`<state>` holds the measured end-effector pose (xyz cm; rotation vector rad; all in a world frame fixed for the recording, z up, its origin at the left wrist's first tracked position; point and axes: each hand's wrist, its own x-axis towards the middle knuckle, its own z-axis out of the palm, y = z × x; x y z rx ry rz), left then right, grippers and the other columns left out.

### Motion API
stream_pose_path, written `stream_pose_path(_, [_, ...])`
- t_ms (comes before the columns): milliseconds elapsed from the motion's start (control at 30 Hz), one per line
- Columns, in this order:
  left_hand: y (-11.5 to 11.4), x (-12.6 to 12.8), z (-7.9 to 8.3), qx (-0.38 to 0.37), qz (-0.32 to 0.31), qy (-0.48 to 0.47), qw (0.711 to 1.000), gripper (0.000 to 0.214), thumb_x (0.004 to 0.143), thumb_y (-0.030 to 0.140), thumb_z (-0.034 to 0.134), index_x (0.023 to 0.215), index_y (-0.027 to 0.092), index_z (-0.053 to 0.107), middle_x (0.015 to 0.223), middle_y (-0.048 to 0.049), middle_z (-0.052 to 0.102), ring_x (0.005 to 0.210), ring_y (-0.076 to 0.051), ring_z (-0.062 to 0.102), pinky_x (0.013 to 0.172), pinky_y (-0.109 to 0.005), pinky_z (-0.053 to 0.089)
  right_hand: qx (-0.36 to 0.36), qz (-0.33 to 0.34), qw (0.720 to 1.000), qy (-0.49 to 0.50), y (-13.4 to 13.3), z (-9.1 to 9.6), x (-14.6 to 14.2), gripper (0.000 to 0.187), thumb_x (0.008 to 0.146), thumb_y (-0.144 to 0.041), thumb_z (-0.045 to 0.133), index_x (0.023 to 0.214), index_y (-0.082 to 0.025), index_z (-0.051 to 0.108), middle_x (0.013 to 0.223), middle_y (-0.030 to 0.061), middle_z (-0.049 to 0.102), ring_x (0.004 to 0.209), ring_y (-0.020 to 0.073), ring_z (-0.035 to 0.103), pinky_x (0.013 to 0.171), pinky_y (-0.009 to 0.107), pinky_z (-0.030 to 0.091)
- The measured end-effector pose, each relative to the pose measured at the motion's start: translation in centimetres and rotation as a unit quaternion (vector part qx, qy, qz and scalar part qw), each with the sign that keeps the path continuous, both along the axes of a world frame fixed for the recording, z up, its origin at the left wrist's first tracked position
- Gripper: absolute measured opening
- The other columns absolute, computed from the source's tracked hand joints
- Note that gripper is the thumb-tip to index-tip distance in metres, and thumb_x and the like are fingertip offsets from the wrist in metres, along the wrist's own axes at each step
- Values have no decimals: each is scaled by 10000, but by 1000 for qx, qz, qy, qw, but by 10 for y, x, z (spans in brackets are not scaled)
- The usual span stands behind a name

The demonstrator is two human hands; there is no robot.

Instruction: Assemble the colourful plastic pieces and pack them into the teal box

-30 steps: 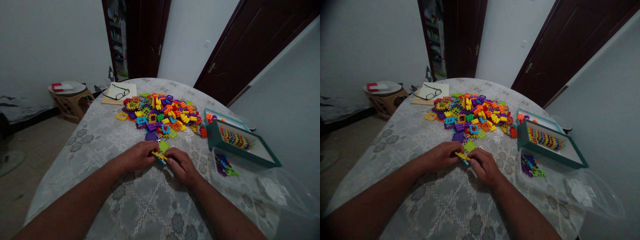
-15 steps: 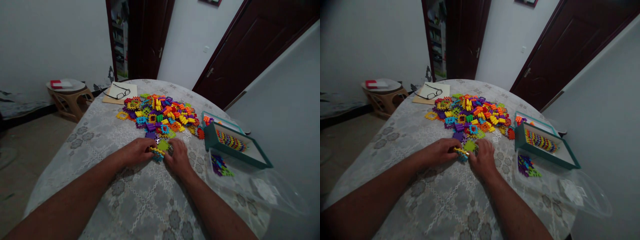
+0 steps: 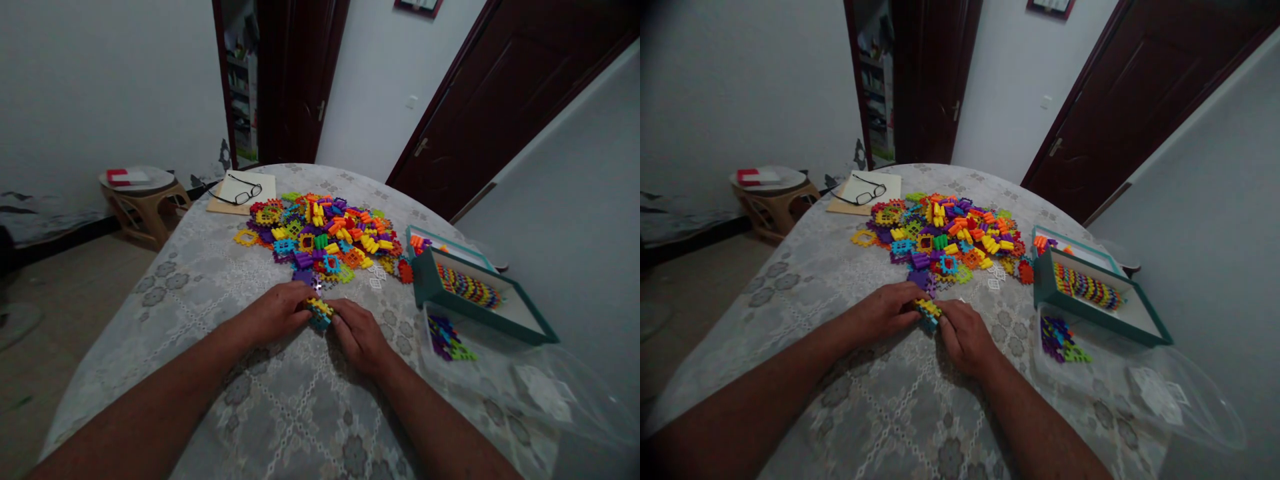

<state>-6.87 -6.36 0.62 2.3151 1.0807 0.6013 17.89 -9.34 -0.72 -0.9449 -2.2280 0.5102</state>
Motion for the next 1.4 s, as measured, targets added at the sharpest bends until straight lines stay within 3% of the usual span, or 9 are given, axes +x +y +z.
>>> stream_pose_path(233, [-2, 4, -5, 3, -21, -41, 999, 371, 944, 164, 607, 1290, 252, 704, 1225, -49, 767, 1151, -211, 701, 1066, -346, 513, -5, 15, 1000, 17, -4, 3, -2, 381, 1106, -234, 437, 1443, -247, 614, 1266, 121, 690, 1174, 247, 661, 1041, 444, 560])
stream_pose_path(433, [-5, 10, -19, 1, 11, -18, 1000, 624, 963, 199, 607, 1575, 265, 504, 1455, -101, 703, 1283, -250, 681, 1143, -427, 497, 16, -12, 1000, 21, -6, 0, -1, 404, 1038, -260, 590, 1441, -236, 607, 1241, 123, 683, 1131, 257, 673, 999, 420, 582])
stream_pose_path(667, [-8, 13, -21, 1, 8, -3, 1000, 645, 1014, 192, 536, 1641, 267, 406, 1573, -133, 613, 1392, -277, 629, 1177, -449, 479, 5, -78, 997, -13, -11, 0, -3, 340, 1043, -260, 616, 1380, -230, 647, 1186, 121, 723, 1066, 257, 709, 955, 405, 593])
stream_pose_path(933, [-16, 18, -18, -11, -5, -13, 1000, 739, 1023, 167, 448, 1712, 307, 217, 1665, -118, 515, 1479, -264, 554, 1205, -451, 450, -21, -68, 997, -7, -15, 4, -12, 437, 1016, -217, 605, 1453, -231, 613, 1209, 115, 725, 1082, 255, 697, 979, 403, 575])
stream_pose_path(1167, [-11, 14, -22, -20, -33, -32, 999, 672, 1041, 244, 443, 1695, 290, 295, 1620, -140, 565, 1447, -295, 589, 1179, -477, 480, -56, -108, 992, -46, -14, 6, -17, 359, 940, -150, 629, 1294, -199, 660, 1152, 99, 748, 1019, 242, 702, 934, 365, 556])
stream_pose_path(1300, [-5, 12, -17, -34, -28, -42, 998, 615, 1049, 317, 463, 1657, 347, 380, 1511, -80, 672, 1316, -280, 683, 1115, -433, 529, -55, -125, 987, -85, -13, 10, -17, 322, 874, -135, 643, 1184, -220, 648, 1055, 61, 751, 934, 223, 692, 832, 312, 532])
stream_pose_path(1400, [-3, 11, -10, -42, -13, -53, 998, 607, 1032, 383, 515, 1632, 338, 438, 1383, -78, 747, 1091, -265, 757, 984, -393, 589, -41, -170, 981, -82, -12, 25, -3, 216, 857, -169, 642, 1061, -236, 626, 910, 20, 718, 809, 200, 652, 710, 272, 464])
